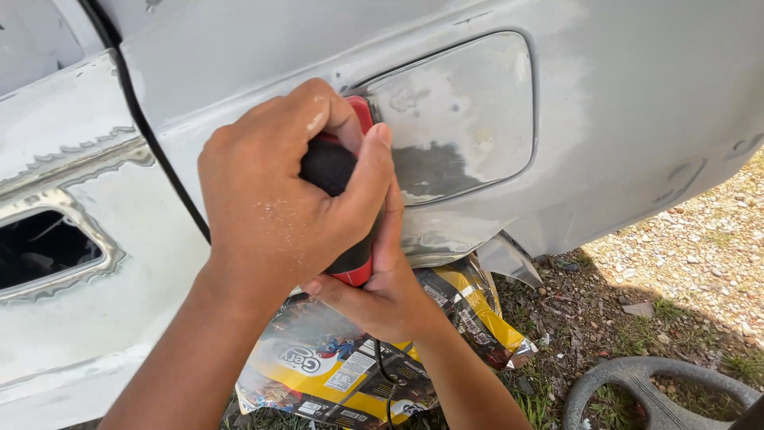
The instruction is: The person uses a red electric sander to smooth the surface of a white car door. They move the tool across the panel near the door handle and window frame, with a yellow bag placed underneath to catch debris.
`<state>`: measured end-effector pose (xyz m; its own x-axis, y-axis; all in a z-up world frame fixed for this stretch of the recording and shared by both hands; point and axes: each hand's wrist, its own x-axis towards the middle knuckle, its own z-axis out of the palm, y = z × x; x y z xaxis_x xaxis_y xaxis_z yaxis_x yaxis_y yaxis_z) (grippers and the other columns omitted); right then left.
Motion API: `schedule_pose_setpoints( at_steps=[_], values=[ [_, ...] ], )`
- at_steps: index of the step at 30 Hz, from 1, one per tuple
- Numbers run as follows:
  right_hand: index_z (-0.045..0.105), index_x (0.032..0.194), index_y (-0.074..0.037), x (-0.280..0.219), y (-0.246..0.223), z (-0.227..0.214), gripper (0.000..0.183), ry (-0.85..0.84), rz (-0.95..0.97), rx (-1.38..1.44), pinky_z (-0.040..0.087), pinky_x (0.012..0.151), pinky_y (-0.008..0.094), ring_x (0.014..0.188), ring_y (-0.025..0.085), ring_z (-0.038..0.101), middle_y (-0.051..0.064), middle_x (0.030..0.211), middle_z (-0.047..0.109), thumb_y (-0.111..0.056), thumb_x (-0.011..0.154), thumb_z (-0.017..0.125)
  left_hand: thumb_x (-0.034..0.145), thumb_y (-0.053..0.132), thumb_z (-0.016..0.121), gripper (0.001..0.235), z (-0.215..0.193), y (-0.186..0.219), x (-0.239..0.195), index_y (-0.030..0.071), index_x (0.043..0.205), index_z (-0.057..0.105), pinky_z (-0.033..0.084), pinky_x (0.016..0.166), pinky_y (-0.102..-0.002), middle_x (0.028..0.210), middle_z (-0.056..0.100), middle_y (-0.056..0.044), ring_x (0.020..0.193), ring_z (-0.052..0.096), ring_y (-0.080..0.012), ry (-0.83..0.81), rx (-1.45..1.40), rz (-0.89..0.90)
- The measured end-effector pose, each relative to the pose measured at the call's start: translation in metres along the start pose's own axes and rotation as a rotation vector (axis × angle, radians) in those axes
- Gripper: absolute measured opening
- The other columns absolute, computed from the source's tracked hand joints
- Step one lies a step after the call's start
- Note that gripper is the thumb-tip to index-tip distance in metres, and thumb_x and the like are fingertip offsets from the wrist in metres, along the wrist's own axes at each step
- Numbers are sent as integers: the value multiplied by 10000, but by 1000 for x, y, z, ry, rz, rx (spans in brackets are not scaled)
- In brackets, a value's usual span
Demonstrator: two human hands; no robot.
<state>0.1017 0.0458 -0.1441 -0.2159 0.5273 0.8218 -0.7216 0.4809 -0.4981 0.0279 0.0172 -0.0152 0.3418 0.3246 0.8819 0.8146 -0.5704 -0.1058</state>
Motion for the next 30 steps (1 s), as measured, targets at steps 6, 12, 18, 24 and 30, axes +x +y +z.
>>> schedule_pose_setpoints(
  at_steps=[6, 12, 18, 24, 30],
  values=[
    [-124, 1589, -60, 3, 10, 14, 1037, -152, 0, -217, 187, 1337, 427, 1615, 286, 152, 200, 1716, 40, -185, 956, 688, 956, 34, 678, 226, -25, -20, -33, 79, 772, 554, 427, 623, -288, 719, 578, 11, 645, 528, -146, 58, -64, -46],
    [-64, 1604, -49, 0, 29, 33, 980, -270, 52, -169, 242, 1317, 401, 1558, 254, 290, 227, 1704, 206, -195, 958, 659, 1012, -8, 700, 225, -50, -38, -60, 21, 811, 602, 450, 708, -291, 791, 641, -68, 703, 585, -162, 5, -13, -151],
    [-64, 1600, -56, 3, 13, 24, 999, -204, 61, -147, 189, 1338, 392, 1583, 239, 221, 210, 1707, 169, -170, 929, 667, 991, 16, 714, 201, -36, -31, -45, 26, 810, 627, 430, 655, -285, 777, 640, -47, 689, 572, -161, 14, -24, -130],
    [-51, 1599, -49, 3, 1, 17, 1007, -208, 110, -185, 286, 1276, 384, 1522, 235, 305, 197, 1652, 254, -211, 918, 673, 961, 18, 688, 162, -29, -24, -46, 40, 812, 628, 492, 743, -311, 804, 681, -63, 759, 648, -193, 57, -70, -115],
    [-75, 1578, -29, -4, 24, 34, 981, -275, 67, -214, 188, 1308, 413, 1596, 286, 174, 234, 1720, 68, -207, 946, 654, 898, 45, 677, 155, -42, -38, -64, 75, 757, 621, 522, 743, -317, 762, 683, -38, 706, 635, -183, 90, -40, -136]
  ],
)
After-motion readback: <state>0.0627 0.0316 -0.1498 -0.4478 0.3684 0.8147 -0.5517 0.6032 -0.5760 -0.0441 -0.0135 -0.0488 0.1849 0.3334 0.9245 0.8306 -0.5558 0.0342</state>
